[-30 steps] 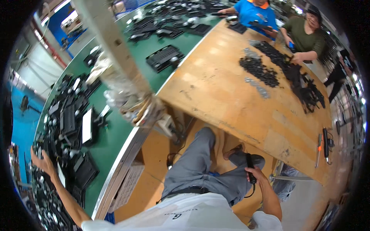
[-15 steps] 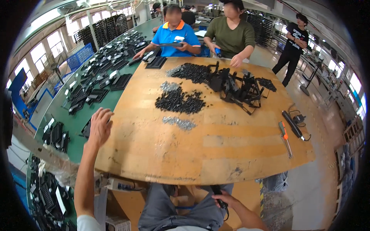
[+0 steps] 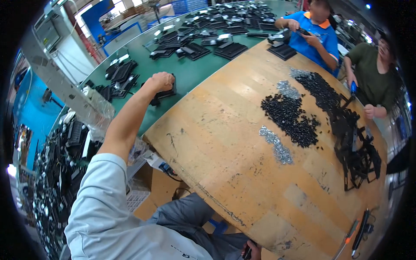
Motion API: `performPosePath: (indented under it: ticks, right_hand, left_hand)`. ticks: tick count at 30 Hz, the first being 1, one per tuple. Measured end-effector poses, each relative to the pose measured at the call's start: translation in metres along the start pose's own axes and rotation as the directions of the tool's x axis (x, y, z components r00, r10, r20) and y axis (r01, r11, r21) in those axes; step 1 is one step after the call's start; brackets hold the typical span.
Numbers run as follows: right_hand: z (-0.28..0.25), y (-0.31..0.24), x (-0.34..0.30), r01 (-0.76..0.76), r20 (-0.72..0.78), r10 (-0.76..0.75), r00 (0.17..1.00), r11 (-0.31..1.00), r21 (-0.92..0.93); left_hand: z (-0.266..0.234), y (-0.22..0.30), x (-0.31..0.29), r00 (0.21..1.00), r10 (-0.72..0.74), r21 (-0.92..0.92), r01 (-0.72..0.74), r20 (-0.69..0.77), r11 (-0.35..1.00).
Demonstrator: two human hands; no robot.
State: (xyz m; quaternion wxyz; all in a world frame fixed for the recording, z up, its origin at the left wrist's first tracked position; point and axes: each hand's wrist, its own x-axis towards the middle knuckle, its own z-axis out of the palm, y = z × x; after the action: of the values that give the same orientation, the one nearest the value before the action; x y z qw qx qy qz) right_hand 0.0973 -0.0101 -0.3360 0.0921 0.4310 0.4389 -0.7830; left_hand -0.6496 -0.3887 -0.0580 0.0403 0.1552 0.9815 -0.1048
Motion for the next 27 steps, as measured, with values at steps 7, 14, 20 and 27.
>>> performPosePath:
  ticks: [7, 14, 20, 27]
  right_hand:
    - [0.052, -0.07, -0.007, -0.199, -0.023, 0.2, 0.979, 0.979, 0.038]
    - [0.086, -0.12, 0.05, -0.242, 0.167, 0.267, 0.949, 0.958, -0.156]
    - [0.144, -0.163, 0.132, -0.232, 0.311, 0.326, 0.893, 0.924, -0.304]
    - [0.198, -0.182, 0.215, -0.24, 0.416, 0.419, 0.807, 0.877, -0.416]
  left_hand:
    - [-0.055, 0.031, -0.055, 0.842, -0.36, 0.451, 0.16, 0.402, 0.878]
    - [-0.022, 0.026, 0.012, 0.986, -0.155, -0.106, 0.149, -0.053, 0.983]
    - [0.064, 0.024, 0.1, 0.834, -0.429, -0.799, -0.023, -0.346, 0.6]
    - [0.065, 0.008, 0.188, 0.629, -0.696, -0.938, -0.233, -0.346, 0.256]
